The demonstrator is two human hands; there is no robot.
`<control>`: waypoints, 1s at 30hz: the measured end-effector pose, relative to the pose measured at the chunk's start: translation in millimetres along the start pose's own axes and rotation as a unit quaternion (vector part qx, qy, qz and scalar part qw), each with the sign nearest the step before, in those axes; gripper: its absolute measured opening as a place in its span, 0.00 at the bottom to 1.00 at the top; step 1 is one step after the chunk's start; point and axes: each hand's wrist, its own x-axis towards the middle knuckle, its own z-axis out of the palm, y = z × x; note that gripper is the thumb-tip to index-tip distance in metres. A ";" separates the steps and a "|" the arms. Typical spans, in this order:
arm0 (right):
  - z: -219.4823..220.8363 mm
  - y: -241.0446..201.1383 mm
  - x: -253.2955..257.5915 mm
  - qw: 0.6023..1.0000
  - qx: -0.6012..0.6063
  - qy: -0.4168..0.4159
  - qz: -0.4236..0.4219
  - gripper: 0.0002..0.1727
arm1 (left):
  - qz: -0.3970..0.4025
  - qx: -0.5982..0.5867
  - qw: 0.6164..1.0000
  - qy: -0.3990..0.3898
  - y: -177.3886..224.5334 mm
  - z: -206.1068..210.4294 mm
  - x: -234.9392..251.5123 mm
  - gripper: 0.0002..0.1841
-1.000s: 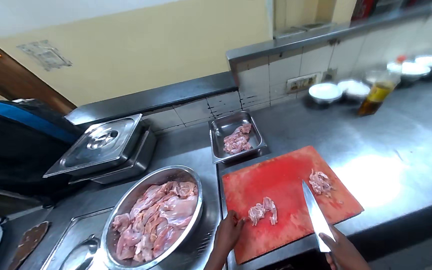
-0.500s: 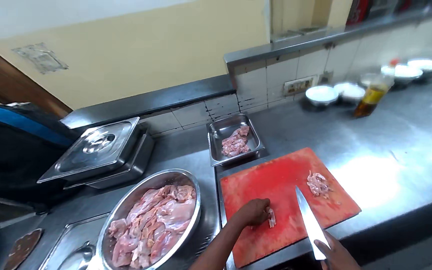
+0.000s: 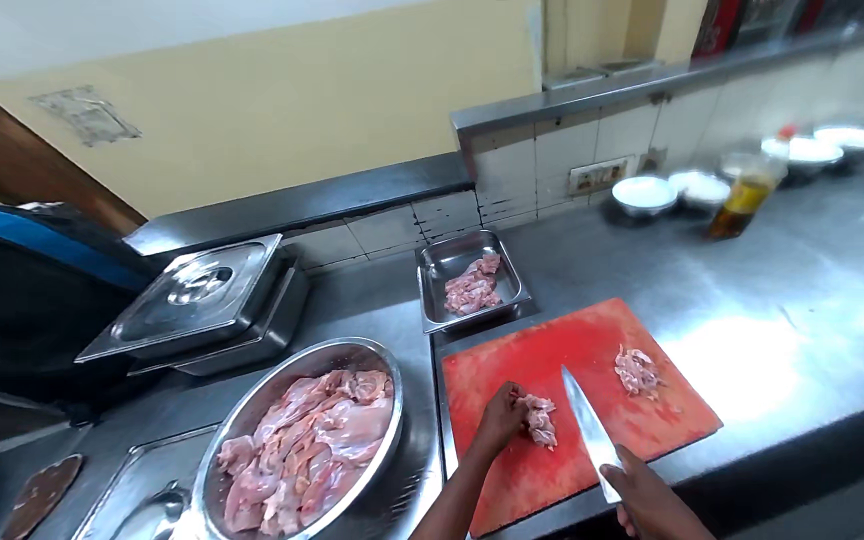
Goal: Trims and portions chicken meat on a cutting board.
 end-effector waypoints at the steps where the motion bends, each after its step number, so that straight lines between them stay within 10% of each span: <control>1: 2.2 -7.0 3.3 0.999 -0.035 -0.021 0.004 0.24 | 0.020 0.040 0.999 0.001 1.2 -0.7 0.5 0.18; 9: -27.0 -37.4 35.8 0.974 -0.199 0.101 0.045 0.26 | 0.054 0.250 0.966 0.044 -1.1 -10.8 0.3 0.21; 17: -6.6 -41.2 39.6 0.970 -0.240 0.029 0.014 0.27 | 0.155 0.275 0.949 -0.018 3.4 -10.8 13.6 0.16; 30: 18.7 -46.1 -4.3 0.921 -0.391 0.003 -0.001 0.22 | 0.089 0.333 0.937 -0.065 22.2 0.2 11.2 0.16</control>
